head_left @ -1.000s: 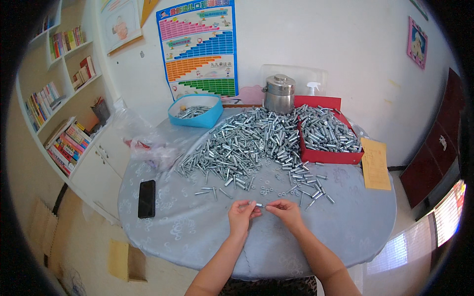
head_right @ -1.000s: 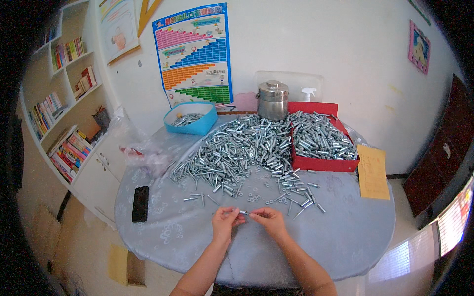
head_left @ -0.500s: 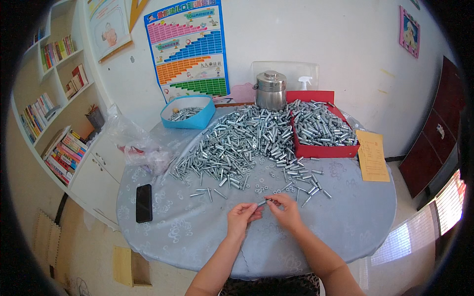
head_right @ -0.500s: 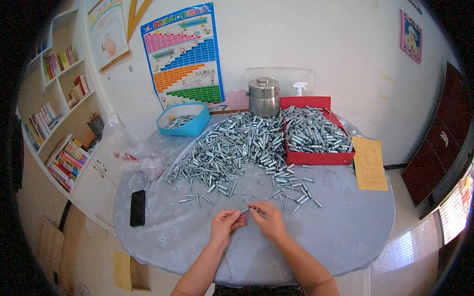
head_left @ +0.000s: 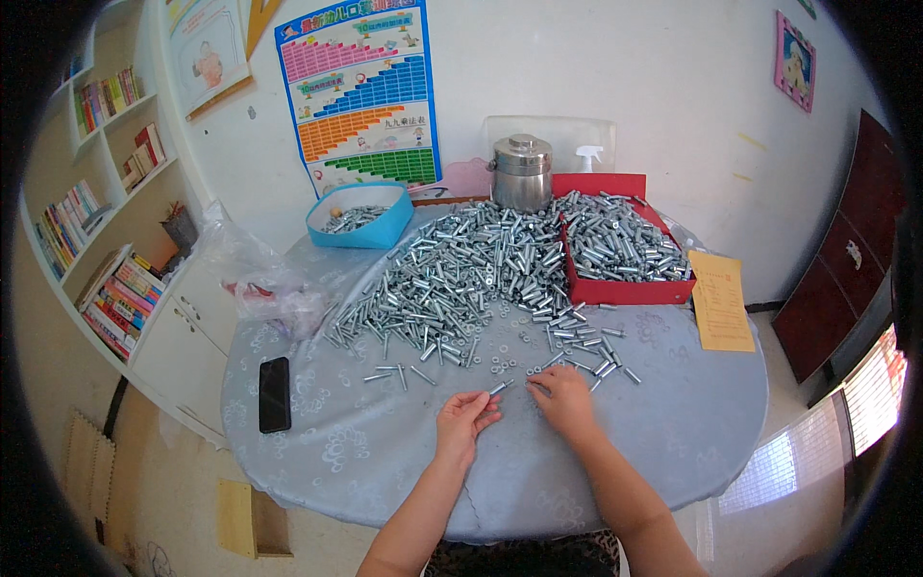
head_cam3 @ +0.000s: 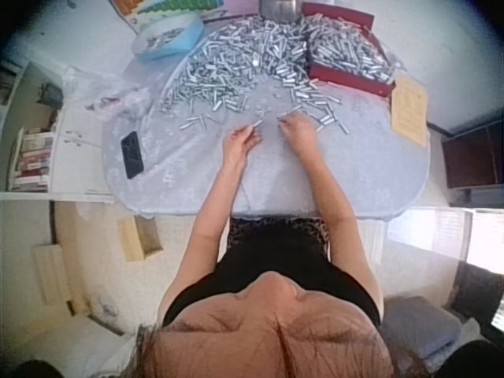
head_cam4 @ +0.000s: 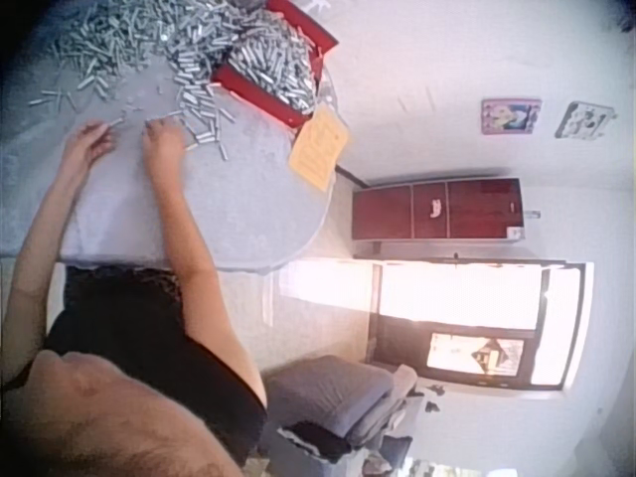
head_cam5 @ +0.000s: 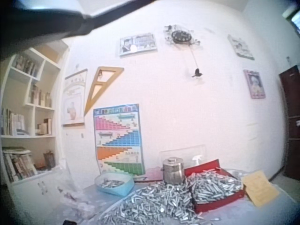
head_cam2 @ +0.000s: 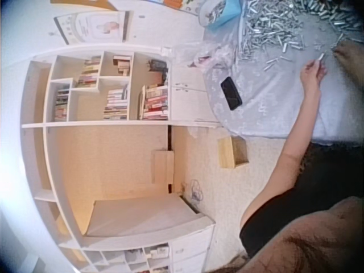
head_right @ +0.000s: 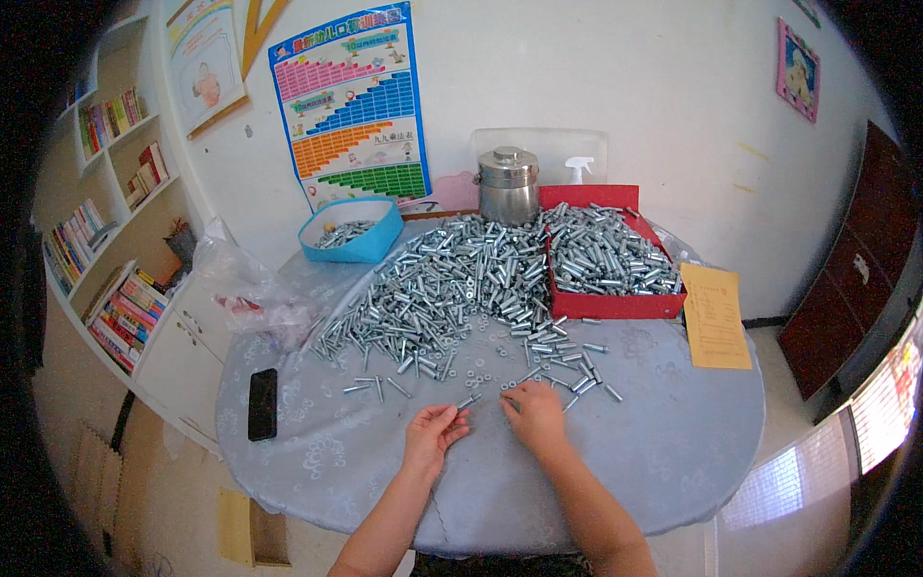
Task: The person sits at a table covered with a large pile of metal bolts and washers. They repeatedly pick up a bolt and a washer, thread the washer onto the bolt, and place the assembled unit into a red box. The process is continuous and repetitive throughout the clip.
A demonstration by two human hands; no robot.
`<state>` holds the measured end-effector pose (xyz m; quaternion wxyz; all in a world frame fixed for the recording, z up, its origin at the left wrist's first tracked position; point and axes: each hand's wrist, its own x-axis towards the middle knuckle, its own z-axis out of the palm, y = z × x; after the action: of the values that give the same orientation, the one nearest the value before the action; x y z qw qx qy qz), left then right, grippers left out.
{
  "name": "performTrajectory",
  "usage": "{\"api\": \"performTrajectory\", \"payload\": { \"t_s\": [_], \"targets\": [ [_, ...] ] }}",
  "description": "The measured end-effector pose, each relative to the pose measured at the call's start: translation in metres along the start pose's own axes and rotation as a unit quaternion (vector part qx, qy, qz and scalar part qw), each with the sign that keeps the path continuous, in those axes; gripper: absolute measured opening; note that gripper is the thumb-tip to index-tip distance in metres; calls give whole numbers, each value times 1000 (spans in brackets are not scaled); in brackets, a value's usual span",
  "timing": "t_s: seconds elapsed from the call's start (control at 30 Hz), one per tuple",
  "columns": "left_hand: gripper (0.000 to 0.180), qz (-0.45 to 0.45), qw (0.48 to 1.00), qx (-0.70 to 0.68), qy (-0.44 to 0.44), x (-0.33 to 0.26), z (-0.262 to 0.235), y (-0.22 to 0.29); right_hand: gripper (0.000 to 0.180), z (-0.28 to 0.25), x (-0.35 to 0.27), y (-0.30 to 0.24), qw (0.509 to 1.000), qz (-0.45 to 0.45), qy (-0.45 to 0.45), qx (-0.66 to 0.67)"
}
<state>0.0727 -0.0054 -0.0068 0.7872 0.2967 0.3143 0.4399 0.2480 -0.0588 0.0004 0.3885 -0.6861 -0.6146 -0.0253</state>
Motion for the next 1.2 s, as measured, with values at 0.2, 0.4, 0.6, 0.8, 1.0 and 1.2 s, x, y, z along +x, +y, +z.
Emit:
{"api": "performTrajectory", "payload": {
  "t_s": [0.2, 0.4, 0.6, 0.8, 1.0, 1.2],
  "targets": [
    [14, -2, 1000, 6, -6, 0, -1, 0, 12, 7, 3, 4, 999, -11, -11, -32],
    [15, -3, 1000, 8, 0, 0, 0, 0, 11, 10, 6, -4, 984, 83, 35, 154],
    [15, -6, 1000, 15, 1, -1, 2, 0, 13, 8, -1, -12, 936, 133, 6, 326],
    [14, -7, 1000, 21, -2, 0, 1, -1, 14, 8, -2, -16, 916, 149, -3, 371],
    [14, -3, 1000, 21, -3, 1, 0, -3, 13, 6, -2, -18, 921, 124, -11, 370],
    [14, -2, 1000, 8, -12, 1, -1, -3, 12, 9, -3, -16, 926, 76, -12, 370]
  ]
}}
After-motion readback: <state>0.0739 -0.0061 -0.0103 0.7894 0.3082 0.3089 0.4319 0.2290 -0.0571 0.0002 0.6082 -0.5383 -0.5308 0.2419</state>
